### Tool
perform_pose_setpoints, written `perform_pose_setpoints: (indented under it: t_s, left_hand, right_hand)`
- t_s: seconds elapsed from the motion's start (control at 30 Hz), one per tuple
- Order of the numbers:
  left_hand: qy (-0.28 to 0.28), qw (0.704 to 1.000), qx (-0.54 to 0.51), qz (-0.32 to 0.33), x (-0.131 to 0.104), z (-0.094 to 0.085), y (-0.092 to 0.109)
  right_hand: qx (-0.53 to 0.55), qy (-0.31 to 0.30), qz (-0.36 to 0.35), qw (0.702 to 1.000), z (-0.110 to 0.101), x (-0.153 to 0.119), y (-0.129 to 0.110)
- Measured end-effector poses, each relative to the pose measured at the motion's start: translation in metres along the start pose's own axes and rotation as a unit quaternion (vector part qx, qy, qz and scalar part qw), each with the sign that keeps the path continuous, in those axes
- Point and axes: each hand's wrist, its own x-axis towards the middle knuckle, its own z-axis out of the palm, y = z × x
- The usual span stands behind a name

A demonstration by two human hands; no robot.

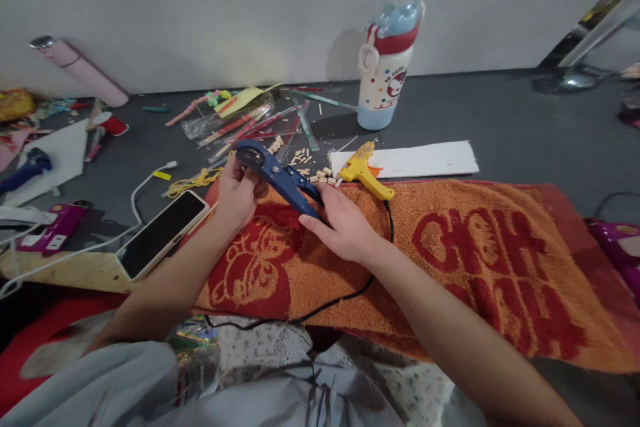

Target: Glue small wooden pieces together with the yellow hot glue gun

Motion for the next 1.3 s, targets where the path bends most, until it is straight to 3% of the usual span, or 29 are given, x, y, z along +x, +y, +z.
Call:
perform_pose_setpoints:
  t_s: [0.3, 1.0, 1.17, 1.3]
  left_hand:
    - [-0.022, 1.000, 0.006, 0.009, 0.0001, -0.0013, -0.0022]
    - [0.020, 0.992, 0.125, 0.026, -0.0025, -0.0048, -0.0015]
    - [0.007, 0.992, 0.121, 0.021, -0.0020, -0.0065, -0.0016]
    - [-0.001, 0.978, 0.199, 0.057, -0.0039, -0.0072, 0.0029]
  right_hand:
    - [0.014, -0.006, -0.002, 1.000, 0.0004, -0.0002, -0.0001]
    - [0.005, 0.005, 0.049, 0.999, 0.0024, -0.0004, 0.0004]
    - [0.108, -0.003, 0.093, 0.990, 0.0052, 0.0021, -0.0019]
    - [0.228, 0.015, 0.127, 0.965, 0.0050, 0.0054, -0.0008]
